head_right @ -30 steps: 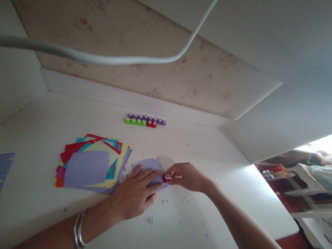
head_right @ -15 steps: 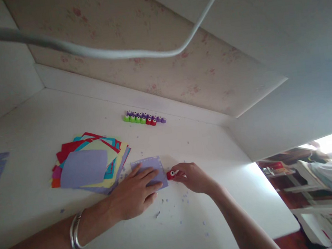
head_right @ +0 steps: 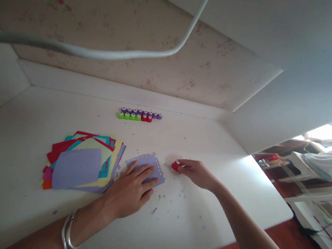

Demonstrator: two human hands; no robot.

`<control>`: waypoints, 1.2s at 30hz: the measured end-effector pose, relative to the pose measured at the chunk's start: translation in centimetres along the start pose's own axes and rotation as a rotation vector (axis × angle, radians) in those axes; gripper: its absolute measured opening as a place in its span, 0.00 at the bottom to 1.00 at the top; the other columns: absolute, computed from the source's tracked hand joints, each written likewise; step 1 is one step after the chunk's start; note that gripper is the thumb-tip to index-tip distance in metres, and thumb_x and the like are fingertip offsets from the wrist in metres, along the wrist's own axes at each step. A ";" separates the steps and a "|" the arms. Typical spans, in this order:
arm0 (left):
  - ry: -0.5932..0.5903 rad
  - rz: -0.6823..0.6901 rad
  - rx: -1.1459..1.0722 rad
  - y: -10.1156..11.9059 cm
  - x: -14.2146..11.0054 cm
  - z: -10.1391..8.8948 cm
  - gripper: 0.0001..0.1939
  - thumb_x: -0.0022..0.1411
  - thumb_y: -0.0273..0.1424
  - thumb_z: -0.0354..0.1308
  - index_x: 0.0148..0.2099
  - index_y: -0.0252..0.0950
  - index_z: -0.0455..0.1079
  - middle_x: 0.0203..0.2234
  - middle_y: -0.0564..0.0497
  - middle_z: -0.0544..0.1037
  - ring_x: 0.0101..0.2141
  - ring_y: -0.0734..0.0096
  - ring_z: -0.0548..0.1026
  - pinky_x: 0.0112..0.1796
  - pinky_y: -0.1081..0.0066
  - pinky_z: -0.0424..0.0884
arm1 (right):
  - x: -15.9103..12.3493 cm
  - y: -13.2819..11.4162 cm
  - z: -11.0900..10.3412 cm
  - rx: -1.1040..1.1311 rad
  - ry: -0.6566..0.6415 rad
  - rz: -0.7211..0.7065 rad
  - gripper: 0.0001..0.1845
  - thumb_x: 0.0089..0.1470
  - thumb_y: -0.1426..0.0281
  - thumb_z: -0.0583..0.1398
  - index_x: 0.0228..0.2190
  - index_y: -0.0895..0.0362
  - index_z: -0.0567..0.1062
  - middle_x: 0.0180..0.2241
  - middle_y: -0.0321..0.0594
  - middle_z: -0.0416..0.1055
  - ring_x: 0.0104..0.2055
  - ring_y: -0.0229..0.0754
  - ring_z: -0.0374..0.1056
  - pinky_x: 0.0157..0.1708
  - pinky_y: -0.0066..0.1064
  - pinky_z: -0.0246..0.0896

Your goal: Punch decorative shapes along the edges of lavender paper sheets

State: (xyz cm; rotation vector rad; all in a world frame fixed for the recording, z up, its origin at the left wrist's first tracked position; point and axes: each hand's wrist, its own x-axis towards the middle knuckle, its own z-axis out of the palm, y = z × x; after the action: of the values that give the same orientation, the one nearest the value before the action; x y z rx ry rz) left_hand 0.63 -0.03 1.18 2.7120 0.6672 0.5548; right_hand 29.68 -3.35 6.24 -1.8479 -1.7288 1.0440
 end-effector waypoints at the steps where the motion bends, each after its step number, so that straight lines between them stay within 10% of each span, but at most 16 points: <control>1: 0.001 -0.001 -0.001 0.0 0.0 0.0 0.19 0.72 0.40 0.46 0.61 0.47 0.68 0.63 0.50 0.66 0.63 0.61 0.61 0.64 0.51 0.42 | 0.0 0.4 0.0 0.018 0.018 0.010 0.19 0.58 0.59 0.60 0.47 0.53 0.80 0.43 0.40 0.81 0.44 0.47 0.76 0.46 0.41 0.72; 15: -0.027 -0.012 -0.017 0.0 0.2 -0.2 0.19 0.72 0.39 0.47 0.60 0.47 0.68 0.63 0.49 0.66 0.63 0.60 0.61 0.64 0.50 0.44 | -0.7 3.9 -0.3 -0.381 0.426 0.025 0.15 0.57 0.64 0.57 0.42 0.53 0.80 0.39 0.42 0.81 0.34 0.43 0.78 0.36 0.34 0.73; 24: -0.014 -0.015 -0.028 0.1 0.2 -0.3 0.18 0.72 0.39 0.47 0.58 0.45 0.70 0.61 0.47 0.68 0.62 0.58 0.63 0.64 0.47 0.44 | 0.8 5.4 -2.8 -0.568 0.467 -0.061 0.22 0.59 0.71 0.52 0.52 0.54 0.76 0.51 0.46 0.77 0.49 0.49 0.74 0.49 0.41 0.69; 36: 0.003 -0.027 -0.018 0.5 0.1 -0.5 0.18 0.70 0.28 0.48 0.59 0.40 0.67 0.56 0.46 0.71 0.59 0.61 0.67 0.64 0.49 0.50 | 3.3 5.1 -1.1 -0.477 0.570 0.063 0.20 0.59 0.63 0.56 0.51 0.52 0.75 0.45 0.43 0.79 0.37 0.44 0.76 0.41 0.38 0.71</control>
State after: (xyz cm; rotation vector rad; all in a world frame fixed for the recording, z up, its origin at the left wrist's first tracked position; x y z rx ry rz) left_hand 0.75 -0.31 1.81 2.6821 0.6947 0.5558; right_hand 33.75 -0.76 2.42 -2.2033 -1.6466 0.0724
